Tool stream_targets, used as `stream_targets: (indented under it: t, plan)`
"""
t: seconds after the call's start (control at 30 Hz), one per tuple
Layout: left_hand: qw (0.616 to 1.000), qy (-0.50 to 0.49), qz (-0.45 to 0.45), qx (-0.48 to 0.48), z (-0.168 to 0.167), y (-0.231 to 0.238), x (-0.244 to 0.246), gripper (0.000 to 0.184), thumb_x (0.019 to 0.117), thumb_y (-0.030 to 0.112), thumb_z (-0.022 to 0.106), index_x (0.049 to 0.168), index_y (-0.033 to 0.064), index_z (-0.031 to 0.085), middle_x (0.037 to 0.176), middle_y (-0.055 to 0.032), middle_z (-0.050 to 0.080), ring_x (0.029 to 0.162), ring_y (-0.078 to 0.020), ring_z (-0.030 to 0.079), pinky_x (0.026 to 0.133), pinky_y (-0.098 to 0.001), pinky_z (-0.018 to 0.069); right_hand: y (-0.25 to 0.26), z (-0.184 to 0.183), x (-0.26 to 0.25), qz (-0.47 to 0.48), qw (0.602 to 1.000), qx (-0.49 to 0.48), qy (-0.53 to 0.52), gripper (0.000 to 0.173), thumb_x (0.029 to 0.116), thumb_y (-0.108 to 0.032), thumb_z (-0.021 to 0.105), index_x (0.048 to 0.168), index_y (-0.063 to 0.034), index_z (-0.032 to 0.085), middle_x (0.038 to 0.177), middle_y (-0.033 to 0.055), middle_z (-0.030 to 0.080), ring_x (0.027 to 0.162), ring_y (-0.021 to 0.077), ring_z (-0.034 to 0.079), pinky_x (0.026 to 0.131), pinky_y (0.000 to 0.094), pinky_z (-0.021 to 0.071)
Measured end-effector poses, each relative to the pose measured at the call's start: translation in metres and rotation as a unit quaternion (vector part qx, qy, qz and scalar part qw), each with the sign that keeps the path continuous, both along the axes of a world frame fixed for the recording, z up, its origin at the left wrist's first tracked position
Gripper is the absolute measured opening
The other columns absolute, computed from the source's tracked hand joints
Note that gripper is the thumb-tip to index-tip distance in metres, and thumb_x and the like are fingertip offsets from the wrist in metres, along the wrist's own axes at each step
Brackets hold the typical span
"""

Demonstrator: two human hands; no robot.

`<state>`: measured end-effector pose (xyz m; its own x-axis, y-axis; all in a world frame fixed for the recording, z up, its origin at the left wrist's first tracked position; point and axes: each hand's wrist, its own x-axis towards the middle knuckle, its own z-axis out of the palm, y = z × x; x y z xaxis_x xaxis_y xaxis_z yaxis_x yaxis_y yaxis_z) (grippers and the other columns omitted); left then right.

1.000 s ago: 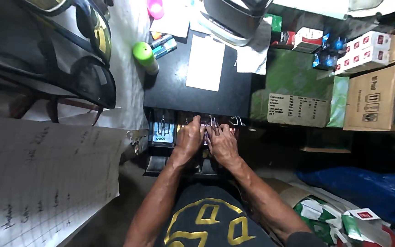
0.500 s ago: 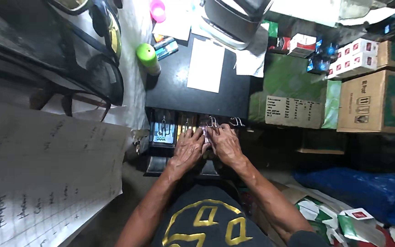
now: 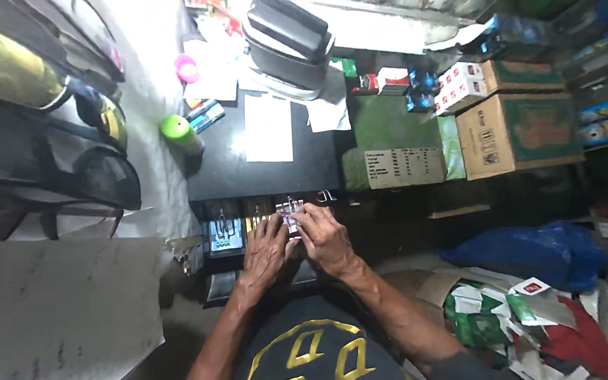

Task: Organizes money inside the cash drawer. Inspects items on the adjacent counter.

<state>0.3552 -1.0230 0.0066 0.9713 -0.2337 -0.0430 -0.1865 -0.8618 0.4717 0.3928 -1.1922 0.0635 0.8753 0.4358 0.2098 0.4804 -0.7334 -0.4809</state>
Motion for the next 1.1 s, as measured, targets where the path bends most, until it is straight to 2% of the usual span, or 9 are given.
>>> stream_targets:
  t: [0.2, 0.33, 0.53, 0.73, 0.8, 0.83, 0.9, 0.97, 1.1]
  plan:
    - [0.998, -0.061, 0.023, -0.013, -0.008, -0.001, -0.011, 0.056, 0.1037, 0.051, 0.045, 0.124, 0.0048, 0.07, 0.146, -0.0218, 0.056, 0.124, -0.0447, 0.059, 0.097, -0.0581, 0.049, -0.006, -0.025, -0.016, -0.002, 0.997, -0.041, 0.06, 0.03, 0.0995, -0.014, 0.058, 0.124, -0.0036, 0.072, 0.126, 0.0152, 0.071, 0.118, 0.0346, 0.067, 0.096, 0.0473, 0.057]
    - [0.996, -0.076, 0.04, -0.032, -0.009, -0.001, -0.02, 0.054, 0.1038, 0.047, 0.049, 0.124, 0.0027, 0.07, 0.144, -0.024, 0.056, 0.128, -0.0454, 0.057, 0.104, -0.0582, 0.0469, -0.006, -0.029, -0.015, 0.005, 0.991, -0.074, 0.112, 0.035, 0.1009, -0.016, 0.056, 0.131, -0.0031, 0.068, 0.133, 0.0171, 0.067, 0.124, 0.0386, 0.063, 0.098, 0.0514, 0.0543]
    - [0.994, -0.087, 0.05, -0.034, -0.011, -0.004, -0.026, 0.053, 0.1024, 0.044, 0.052, 0.129, -0.0002, 0.067, 0.141, -0.0234, 0.059, 0.127, -0.0443, 0.059, 0.104, -0.0576, 0.0477, 0.002, -0.032, -0.01, 0.011, 0.978, -0.141, 0.155, 0.038, 0.1014, -0.019, 0.054, 0.134, -0.0043, 0.066, 0.138, 0.0179, 0.064, 0.123, 0.0408, 0.061, 0.098, 0.0553, 0.0517]
    - [0.989, -0.125, -0.007, -0.084, -0.003, 0.001, -0.045, 0.047, 0.103, 0.039, 0.055, 0.131, 0.0036, 0.067, 0.142, -0.0186, 0.06, 0.131, -0.0376, 0.058, 0.108, -0.054, 0.0469, -0.004, -0.03, -0.015, 0.002, 0.987, -0.103, 0.127, 0.037, 0.1008, -0.02, 0.057, 0.132, -0.0046, 0.067, 0.135, 0.0175, 0.065, 0.127, 0.0392, 0.06, 0.102, 0.053, 0.0516]
    - [0.981, -0.14, -0.032, -0.132, 0.01, 0.007, -0.065, 0.04, 0.1031, 0.034, 0.058, 0.126, 0.0048, 0.07, 0.133, -0.0161, 0.067, 0.125, -0.0312, 0.063, 0.105, -0.0478, 0.0515, -0.011, -0.03, -0.02, -0.006, 0.994, -0.071, 0.078, 0.035, 0.0999, -0.023, 0.06, 0.128, -0.0043, 0.07, 0.13, 0.0164, 0.069, 0.125, 0.0368, 0.063, 0.104, 0.0517, 0.0516]
    - [0.977, -0.141, -0.043, -0.151, 0.018, 0.013, -0.078, 0.034, 0.1035, 0.033, 0.058, 0.117, 0.0056, 0.073, 0.121, -0.0137, 0.072, 0.114, -0.0263, 0.069, 0.099, -0.0429, 0.0568, -0.016, -0.03, -0.024, -0.009, 0.997, -0.054, 0.054, 0.034, 0.0995, -0.024, 0.062, 0.126, -0.0043, 0.071, 0.128, 0.0157, 0.07, 0.124, 0.0356, 0.064, 0.104, 0.0507, 0.0525]
    - [0.973, -0.119, -0.055, -0.192, 0.024, 0.026, -0.106, 0.035, 0.105, 0.035, 0.055, 0.093, 0.0071, 0.073, 0.09, -0.0081, 0.074, 0.084, -0.0176, 0.073, 0.075, -0.0341, 0.0617, -0.027, -0.028, -0.031, -0.015, 0.999, -0.02, 0.027, 0.032, 0.0991, -0.024, 0.063, 0.122, -0.0035, 0.073, 0.126, 0.0152, 0.071, 0.119, 0.034, 0.067, 0.1, 0.0495, 0.0553]
    - [0.97, -0.052, -0.041, -0.233, 0.017, 0.042, -0.131, 0.042, 0.1055, 0.038, 0.054, 0.084, 0.0065, 0.072, 0.078, -0.0064, 0.071, 0.071, -0.0147, 0.07, 0.066, -0.0314, 0.0603, -0.038, -0.024, -0.036, -0.03, 0.999, 0.014, 0.01, 0.029, 0.0987, -0.022, 0.064, 0.119, -0.0033, 0.074, 0.122, 0.0138, 0.073, 0.114, 0.0313, 0.069, 0.097, 0.0456, 0.0568]
    - [0.967, 0.137, 0.033, -0.214, 0.009, 0.068, -0.154, 0.05, 0.1046, 0.049, 0.05, 0.097, 0.0065, 0.076, 0.093, -0.0082, 0.075, 0.086, -0.0192, 0.073, 0.079, -0.0416, 0.0606, -0.051, -0.003, -0.027, -0.092, 0.991, 0.085, -0.037, 0.024, 0.0996, -0.018, 0.063, 0.109, -0.0009, 0.076, 0.107, 0.0129, 0.075, 0.104, 0.022, 0.072, 0.095, 0.0339, 0.0583]
